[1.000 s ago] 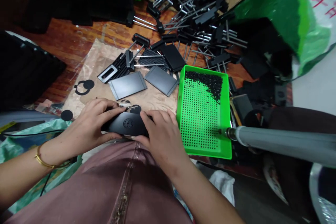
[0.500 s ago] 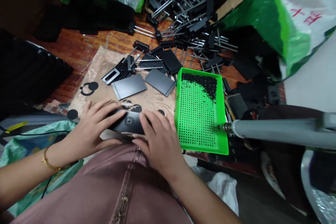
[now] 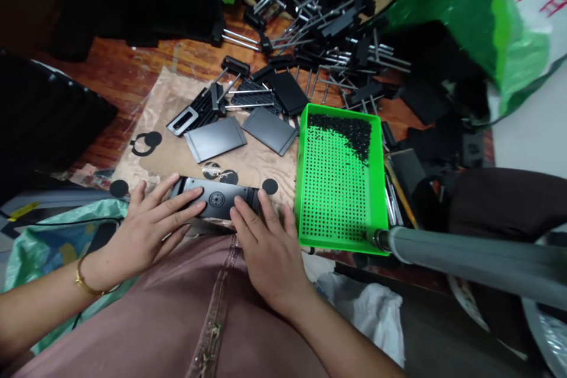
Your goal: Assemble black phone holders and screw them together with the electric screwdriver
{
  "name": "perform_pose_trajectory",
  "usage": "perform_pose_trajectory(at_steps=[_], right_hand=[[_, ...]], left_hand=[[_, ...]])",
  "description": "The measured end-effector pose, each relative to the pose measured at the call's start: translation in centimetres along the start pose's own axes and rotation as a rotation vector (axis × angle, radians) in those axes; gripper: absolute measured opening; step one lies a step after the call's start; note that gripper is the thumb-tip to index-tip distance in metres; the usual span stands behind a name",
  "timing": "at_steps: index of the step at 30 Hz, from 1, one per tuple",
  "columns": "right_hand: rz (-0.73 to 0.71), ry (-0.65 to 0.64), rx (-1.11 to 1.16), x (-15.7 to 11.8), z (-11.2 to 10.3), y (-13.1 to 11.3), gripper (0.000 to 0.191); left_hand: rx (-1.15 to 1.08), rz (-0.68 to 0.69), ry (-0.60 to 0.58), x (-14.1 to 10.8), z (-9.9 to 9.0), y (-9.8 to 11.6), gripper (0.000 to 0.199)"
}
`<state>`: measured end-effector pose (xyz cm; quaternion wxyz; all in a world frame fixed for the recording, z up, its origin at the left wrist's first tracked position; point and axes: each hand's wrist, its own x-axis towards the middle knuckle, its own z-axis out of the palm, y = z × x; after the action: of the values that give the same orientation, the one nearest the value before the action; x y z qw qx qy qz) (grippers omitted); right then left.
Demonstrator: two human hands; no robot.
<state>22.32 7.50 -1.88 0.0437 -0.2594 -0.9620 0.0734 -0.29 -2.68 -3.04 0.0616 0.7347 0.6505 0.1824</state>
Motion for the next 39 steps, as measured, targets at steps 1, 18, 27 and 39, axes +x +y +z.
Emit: perform_pose_trajectory(at_steps=[1, 18, 27, 39], right_hand=[[0.013, 0.008, 0.026, 0.2, -0.1, -0.1, 0.036], [0.042, 0.089, 0.463, 3.4, -2.2, 0.9, 0.017], [0.007, 0.135, 0.524, 3.3, -1.5, 0.6, 0.014], [0.503, 0.018, 1.421, 4.0, -1.0, -0.5, 0.018]], left_hand=[[-0.022, 0.000, 0.012, 0.2, -0.1, -0.1, 0.044], [-0.463, -0.181, -0.075, 2.8, -1.8, 0.4, 0.025], [-0.493, -0.116, 0.035, 2.1, -1.1, 1.1, 0.013], [-1.176, -0.396, 0.129, 4.6, -1.6, 2.9, 0.043]])
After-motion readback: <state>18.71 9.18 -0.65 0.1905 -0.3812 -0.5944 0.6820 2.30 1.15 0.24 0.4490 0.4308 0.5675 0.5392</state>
